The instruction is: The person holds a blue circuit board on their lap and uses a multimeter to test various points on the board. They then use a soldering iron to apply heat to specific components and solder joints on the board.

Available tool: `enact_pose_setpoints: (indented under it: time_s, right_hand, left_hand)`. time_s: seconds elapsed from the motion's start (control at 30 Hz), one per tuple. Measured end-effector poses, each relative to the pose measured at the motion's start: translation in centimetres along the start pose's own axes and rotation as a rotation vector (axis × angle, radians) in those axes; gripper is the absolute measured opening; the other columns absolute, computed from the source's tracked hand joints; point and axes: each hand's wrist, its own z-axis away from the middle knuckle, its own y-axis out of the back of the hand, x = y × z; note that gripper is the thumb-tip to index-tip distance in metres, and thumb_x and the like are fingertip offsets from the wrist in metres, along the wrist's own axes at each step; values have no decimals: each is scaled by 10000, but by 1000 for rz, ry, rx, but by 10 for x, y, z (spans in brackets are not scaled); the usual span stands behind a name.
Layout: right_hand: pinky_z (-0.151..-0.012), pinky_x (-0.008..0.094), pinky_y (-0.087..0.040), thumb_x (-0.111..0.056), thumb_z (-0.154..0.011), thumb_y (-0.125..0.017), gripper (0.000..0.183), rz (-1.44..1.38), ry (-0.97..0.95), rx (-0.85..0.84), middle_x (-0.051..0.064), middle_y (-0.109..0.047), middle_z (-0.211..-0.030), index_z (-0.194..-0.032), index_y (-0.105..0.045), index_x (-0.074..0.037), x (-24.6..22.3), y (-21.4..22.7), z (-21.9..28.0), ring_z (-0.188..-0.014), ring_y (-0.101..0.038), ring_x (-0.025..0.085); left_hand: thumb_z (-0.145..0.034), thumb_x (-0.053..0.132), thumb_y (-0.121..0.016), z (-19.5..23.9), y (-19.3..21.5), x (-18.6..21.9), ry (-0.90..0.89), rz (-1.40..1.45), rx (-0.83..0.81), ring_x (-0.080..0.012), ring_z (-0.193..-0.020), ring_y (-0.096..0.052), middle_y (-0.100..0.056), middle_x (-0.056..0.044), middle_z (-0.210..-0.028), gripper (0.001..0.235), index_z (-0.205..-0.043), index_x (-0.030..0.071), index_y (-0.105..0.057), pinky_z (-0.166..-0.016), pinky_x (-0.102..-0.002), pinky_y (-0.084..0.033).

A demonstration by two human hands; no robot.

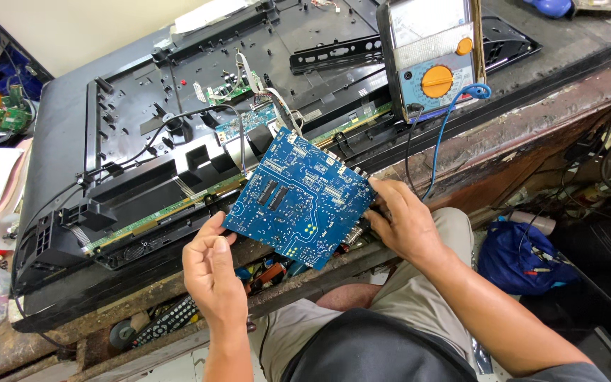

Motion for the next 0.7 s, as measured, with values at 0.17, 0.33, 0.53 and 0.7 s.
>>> enact_pose_setpoints:
  time_s: [0.17, 0.33, 0.53, 0.7]
  right_hand:
    - [-855, 417, -574, -87, -928, -802, 659, -7, 112, 36, 221, -618, -1296, -1498, -477, -30, 12, -4, -1, -1039, -655, 332]
    - [-984, 447, -577, -107, -937, -812, 642, -54, 244, 65, 264, -637, -1311, -1478, -496, 34, 15, 7, -6, -1155, -668, 386]
    - [-1001, 423, -584, -327, -1017, -655, 565, -188, 311, 127, 267, -663, -1332, -1422, -564, 56, 10, 27, -16, -1179, -708, 371]
    - [-764, 364, -592, -567, -1035, -443, 658, -151, 136, 255, 157, -740, -1125, -1317, -658, -13, -1, 40, -45, -944, -745, 260]
  left_hand:
    - [-1043, 263, -545, 1, 2, -7, 58, 83, 3, -357, -1314, -642, -651, -267, -1381, 196, -1098, 77, -571, -984, -460, -619]
    - [-1047, 132, -543, -4, 0, 7, 41, 256, 50, -345, -1181, -703, -717, -263, -1212, 111, -1098, 34, -557, -986, -457, -598]
    - [-1098, 124, -529, -30, -3, 41, -208, 387, 15, -364, -1139, -764, -685, -136, -975, 40, -1081, 88, -530, -989, -344, -594]
    - [-1130, 170, -488, -75, -28, 72, -396, 411, -40, -356, -1235, -708, -696, -233, -1191, 87, -1092, 93, -498, -1187, -483, -566]
